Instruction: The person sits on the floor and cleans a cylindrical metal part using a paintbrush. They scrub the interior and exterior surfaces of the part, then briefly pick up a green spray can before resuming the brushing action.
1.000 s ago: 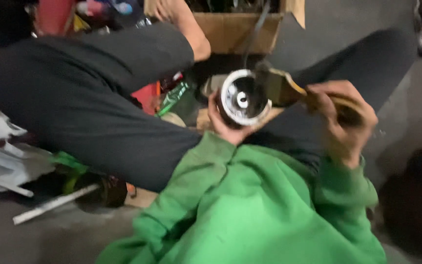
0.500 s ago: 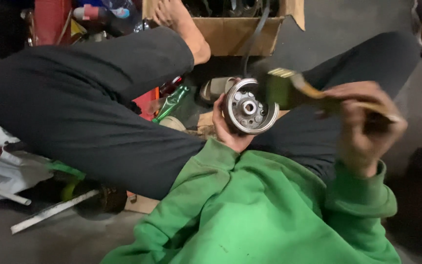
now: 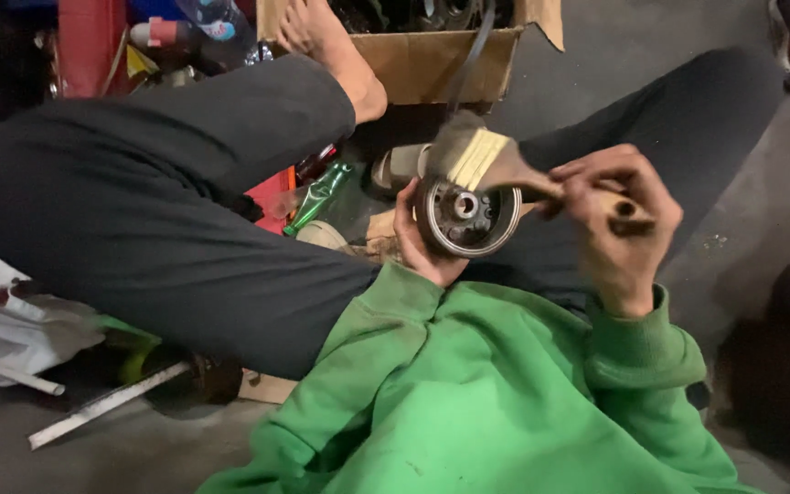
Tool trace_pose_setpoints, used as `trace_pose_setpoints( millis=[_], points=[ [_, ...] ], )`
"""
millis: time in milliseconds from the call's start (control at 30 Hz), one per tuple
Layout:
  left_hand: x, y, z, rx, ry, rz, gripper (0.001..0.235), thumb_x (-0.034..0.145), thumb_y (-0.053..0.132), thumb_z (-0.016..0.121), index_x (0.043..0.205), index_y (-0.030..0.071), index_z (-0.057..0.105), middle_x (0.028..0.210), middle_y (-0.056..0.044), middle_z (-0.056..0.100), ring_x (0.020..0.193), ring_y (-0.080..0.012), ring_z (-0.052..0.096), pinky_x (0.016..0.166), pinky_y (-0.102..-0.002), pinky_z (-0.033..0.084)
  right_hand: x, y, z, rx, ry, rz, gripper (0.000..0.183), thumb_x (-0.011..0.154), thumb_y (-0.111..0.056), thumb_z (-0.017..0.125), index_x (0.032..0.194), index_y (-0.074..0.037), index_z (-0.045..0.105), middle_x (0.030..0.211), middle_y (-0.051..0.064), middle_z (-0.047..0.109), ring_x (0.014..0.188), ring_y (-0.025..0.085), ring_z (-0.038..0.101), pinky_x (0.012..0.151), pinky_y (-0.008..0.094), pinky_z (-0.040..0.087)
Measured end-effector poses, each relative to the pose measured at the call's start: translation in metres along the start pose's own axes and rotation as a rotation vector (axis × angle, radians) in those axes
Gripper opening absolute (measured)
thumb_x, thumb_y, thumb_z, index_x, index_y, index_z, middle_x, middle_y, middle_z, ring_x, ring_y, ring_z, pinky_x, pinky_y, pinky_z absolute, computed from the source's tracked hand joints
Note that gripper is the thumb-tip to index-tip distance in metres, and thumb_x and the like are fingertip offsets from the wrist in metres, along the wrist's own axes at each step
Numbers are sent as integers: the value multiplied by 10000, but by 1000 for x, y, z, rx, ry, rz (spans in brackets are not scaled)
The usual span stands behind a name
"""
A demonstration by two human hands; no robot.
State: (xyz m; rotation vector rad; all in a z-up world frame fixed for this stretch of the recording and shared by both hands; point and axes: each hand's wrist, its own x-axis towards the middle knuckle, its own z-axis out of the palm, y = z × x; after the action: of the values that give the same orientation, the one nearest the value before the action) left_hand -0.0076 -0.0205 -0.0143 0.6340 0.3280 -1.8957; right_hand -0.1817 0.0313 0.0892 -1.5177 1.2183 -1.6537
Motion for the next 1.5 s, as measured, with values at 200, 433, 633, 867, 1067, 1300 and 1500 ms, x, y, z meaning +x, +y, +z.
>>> trace_pose_setpoints(
  millis=[200, 433, 633, 867, 1067, 1300, 1500],
  points=[
    [1, 0, -3, 13, 15, -13, 304, 854, 423, 728, 1054, 197, 761, 1120, -58, 756, 1071, -275, 683, 942, -444, 553, -7, 12, -37, -300, 252, -3, 211, 1244, -105, 567, 1104, 52, 585, 1050, 221, 657, 772, 274, 688, 614, 332, 580],
    [1, 0, -1, 34, 26, -36, 343, 842, 444, 717, 1082, 201, 753, 1145, -63, 747, 1092, -283, 672, 946, -457, 546, -10, 8, -27, -69, 57, -30, 367, 1133, -237, 511, 962, 79, 589, 979, 257, 636, 770, 308, 682, 614, 342, 580],
    [-3, 5, -1, 36, 24, -34, 374, 833, 460, 709, 1103, 204, 746, 1164, -67, 740, 1109, -289, 663, 948, -468, 541, -23, 18, -59, -117, 187, -29, 584, 1152, -430, 498, 776, 6, 588, 774, 179, 592, 563, 209, 565, 480, 297, 391],
    [-5, 7, 0, 44, 23, -41, 413, 822, 480, 699, 1130, 208, 738, 1189, -72, 731, 1130, -296, 651, 952, -481, 535, -13, -5, -22, -116, -30, -50, 491, 1078, -298, 519, 690, -9, 599, 675, 154, 609, 582, 226, 647, 525, 295, 522],
    [-8, 0, -5, 51, 31, -47, 445, 812, 497, 691, 1152, 211, 732, 1208, -76, 723, 1147, -302, 642, 954, -491, 530, -21, 11, -35, -234, 217, -202, 465, 1173, -259, 505, 884, 72, 653, 861, 246, 656, 717, 290, 670, 618, 343, 518],
    [-10, 6, -6, 45, 41, -37, 478, 803, 513, 683, 1174, 215, 725, 1228, -79, 716, 1164, -308, 633, 957, -501, 525, -21, -10, -29, -154, 60, -67, 629, 1075, -458, 474, 648, -8, 582, 610, 142, 559, 497, 214, 544, 500, 302, 395],
    [-4, 6, -4, 60, 49, -52, 510, 794, 530, 675, 1195, 218, 718, 1247, -83, 708, 1180, -315, 624, 959, -512, 520, -16, -2, -30, -299, 140, -224, 395, 1168, -57, 504, 809, 85, 587, 766, 231, 600, 737, 339, 681, 682, 387, 565]
  ],
)
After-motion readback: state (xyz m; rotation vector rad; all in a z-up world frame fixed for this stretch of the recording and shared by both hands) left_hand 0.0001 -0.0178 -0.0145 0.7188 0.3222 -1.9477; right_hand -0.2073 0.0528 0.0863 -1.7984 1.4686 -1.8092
